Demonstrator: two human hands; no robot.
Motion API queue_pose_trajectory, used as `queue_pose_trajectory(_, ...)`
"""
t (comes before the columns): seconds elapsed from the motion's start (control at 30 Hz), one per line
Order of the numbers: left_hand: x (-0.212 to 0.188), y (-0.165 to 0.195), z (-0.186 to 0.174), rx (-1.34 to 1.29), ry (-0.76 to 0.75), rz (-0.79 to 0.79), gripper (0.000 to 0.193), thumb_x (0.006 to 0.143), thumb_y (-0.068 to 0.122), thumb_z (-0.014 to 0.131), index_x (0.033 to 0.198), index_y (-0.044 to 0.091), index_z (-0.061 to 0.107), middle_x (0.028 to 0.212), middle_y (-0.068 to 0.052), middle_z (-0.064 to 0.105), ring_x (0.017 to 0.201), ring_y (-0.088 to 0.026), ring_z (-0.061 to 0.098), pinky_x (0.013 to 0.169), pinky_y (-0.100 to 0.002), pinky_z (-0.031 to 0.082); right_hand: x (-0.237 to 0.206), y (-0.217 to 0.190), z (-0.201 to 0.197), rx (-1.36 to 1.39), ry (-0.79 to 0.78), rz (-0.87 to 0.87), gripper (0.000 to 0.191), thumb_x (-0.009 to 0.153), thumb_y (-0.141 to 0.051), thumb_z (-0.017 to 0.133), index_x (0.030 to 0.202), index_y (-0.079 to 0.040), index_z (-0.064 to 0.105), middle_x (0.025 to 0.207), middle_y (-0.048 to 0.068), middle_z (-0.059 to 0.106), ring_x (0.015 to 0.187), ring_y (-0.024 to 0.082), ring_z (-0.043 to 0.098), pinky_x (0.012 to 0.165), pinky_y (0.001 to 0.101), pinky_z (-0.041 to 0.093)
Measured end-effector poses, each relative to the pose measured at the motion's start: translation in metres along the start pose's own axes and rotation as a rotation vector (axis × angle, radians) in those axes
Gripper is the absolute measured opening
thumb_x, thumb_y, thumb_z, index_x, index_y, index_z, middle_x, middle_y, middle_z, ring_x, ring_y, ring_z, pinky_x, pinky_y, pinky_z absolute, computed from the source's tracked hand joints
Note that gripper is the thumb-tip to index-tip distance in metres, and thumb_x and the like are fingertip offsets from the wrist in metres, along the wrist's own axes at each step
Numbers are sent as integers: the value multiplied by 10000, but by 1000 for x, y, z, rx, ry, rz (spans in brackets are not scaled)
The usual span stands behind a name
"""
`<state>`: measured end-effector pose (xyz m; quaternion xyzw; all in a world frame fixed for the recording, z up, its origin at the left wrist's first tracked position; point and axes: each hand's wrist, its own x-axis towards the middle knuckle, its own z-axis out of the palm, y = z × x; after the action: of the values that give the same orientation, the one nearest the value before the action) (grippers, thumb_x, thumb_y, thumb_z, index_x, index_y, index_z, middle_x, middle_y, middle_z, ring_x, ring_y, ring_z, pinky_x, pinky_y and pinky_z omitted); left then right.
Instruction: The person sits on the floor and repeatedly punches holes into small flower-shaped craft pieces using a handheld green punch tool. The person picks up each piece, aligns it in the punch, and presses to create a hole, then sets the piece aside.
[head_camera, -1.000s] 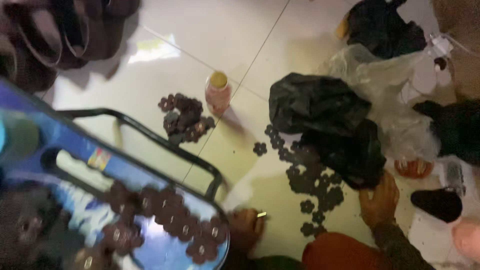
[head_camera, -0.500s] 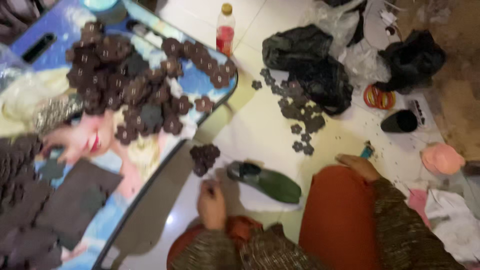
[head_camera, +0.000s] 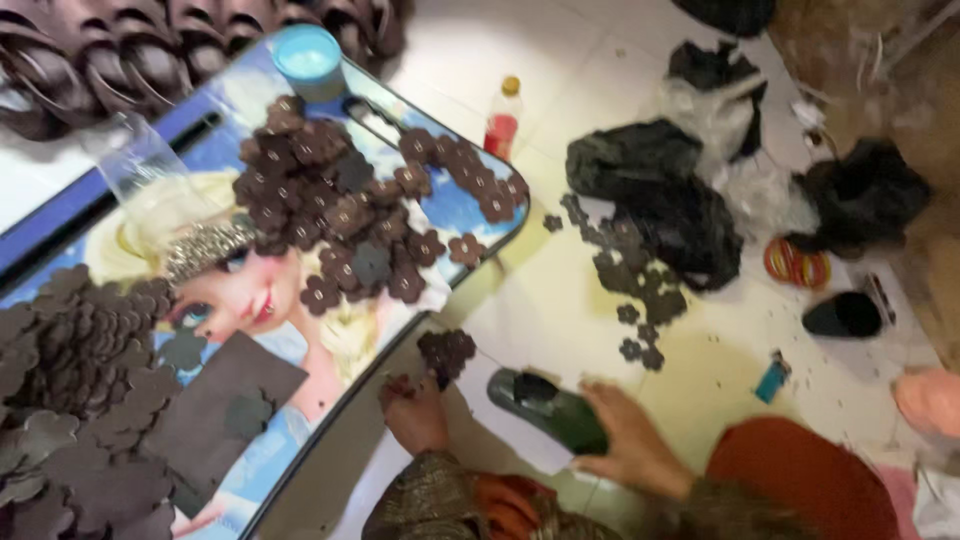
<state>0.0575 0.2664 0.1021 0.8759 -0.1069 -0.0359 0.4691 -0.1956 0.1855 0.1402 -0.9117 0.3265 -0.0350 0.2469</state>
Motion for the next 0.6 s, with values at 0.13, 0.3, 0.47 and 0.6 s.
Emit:
queue_pose_trajectory(0.13, 5, 3, 4, 0, -100, -12, 484, 645, 219, 908, 959, -18, 627, 956, -237, 693, 871, -408, 683, 763, -487, 540, 22, -25, 28, 43, -69, 252, 1131, 604, -352, 939, 1520, -66, 340, 1556, 205, 391, 1401, 380, 343, 1146, 439, 297)
queue_pose_trajectory(0.3, 5, -4, 11, 140, -290, -88, 442, 688, 227, 878, 977, 22, 612, 933, -228, 722, 889, -420, 697, 784, -491, 550, 16, -3, 30, 5, -132, 217, 989, 667, -261, 867, 1509, -83, 379, 1445, 189, 481, 1352, 366, 438, 1144, 416, 359)
queue_pose_trajectory(0.47, 4, -6, 13, 128, -262, -155, 420, 697, 269, 874, 915, 13, 622, 915, -220, 732, 879, -417, 704, 792, -487, 552, -11, 40, 34, -30, -451, 205, 1013, 697, -224, 860, 1543, -95, 318, 1517, 186, 437, 1393, 360, 408, 1149, 416, 341)
queue_pose_trajectory(0.6, 2, -13, 13, 118, -263, -186, 474, 703, 330, 881, 917, 4, 610, 928, -232, 729, 895, -412, 710, 805, -476, 560, -34, 58, 25, -19, -506, 112, 905, 810, -241, 821, 1552, -79, 330, 1506, 214, 441, 1340, 388, 433, 1115, 451, 339)
